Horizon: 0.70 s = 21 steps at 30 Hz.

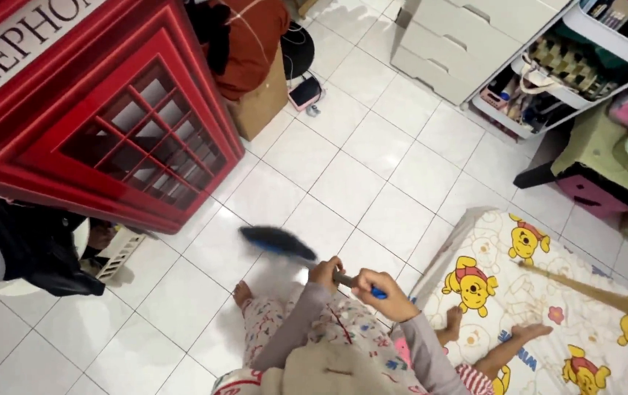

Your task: Sweeping a tiled floor in a bedroom using a broom

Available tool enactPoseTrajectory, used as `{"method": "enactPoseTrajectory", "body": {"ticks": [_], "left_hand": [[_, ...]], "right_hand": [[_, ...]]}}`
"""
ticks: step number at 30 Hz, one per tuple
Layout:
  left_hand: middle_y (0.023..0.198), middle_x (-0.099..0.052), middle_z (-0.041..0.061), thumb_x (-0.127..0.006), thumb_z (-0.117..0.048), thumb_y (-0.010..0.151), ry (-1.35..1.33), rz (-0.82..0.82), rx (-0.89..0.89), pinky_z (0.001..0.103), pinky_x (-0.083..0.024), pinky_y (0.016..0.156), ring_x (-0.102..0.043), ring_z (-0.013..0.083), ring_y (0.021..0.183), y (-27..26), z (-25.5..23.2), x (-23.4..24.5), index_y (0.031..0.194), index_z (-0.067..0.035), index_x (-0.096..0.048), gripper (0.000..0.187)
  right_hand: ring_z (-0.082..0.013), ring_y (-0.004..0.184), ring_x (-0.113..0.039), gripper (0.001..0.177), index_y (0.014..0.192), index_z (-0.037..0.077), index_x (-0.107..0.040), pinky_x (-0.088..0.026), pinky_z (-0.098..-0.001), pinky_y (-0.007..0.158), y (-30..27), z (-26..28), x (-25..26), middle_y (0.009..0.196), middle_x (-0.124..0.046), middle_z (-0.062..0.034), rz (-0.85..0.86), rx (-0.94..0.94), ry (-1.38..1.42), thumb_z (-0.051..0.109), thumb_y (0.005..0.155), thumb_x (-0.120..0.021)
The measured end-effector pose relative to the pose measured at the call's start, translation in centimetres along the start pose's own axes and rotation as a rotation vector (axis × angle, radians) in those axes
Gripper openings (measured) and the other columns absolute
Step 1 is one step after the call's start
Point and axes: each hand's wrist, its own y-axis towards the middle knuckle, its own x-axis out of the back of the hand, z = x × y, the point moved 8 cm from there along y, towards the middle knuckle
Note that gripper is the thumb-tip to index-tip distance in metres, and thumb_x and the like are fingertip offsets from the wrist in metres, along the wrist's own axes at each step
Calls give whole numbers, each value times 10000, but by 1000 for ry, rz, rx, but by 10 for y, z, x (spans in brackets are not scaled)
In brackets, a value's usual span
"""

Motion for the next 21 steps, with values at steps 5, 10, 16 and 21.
{"method": "enactPoseTrajectory", "body": {"ticks": [5,10,16,21], "left_hand": [[884,-708,3,-595,-334,1023,185,0,-29,555,-310,1161,-686,217,1033,9,-28,-7,1092,-272,-521,119],[817,-722,44,-552,-330,1062,110,-84,-157,534,-309,1161,-707,246,992,6,-88,26,1076,-238,-539,94],[1174,-715,9,-599,-481,1014,-134,218,234,391,-488,1070,-689,231,1141,26,-37,-2,1106,-394,-597,126],[953,-718,-7,-667,-581,788,-378,211,596,382,-403,1129,-700,195,1028,-22,-7,-8,876,-368,-688,232]], "right_hand": [[-176,510,-497,416,689,131,-385,-435,-296,552,-28,-2,49,509,-470,-3,-221,135,156,-45,916,-687],[-186,513,-478,412,678,134,-405,-460,-295,550,-31,79,43,524,-521,-25,-223,206,30,-19,919,-702],[-354,595,-564,303,745,87,-458,-495,-453,601,-4,58,-21,635,-530,-140,99,266,-269,164,1008,-588],[-203,623,-499,286,790,108,-438,-483,-390,627,-16,11,-16,647,-500,-53,66,130,-55,89,967,-662]]}}
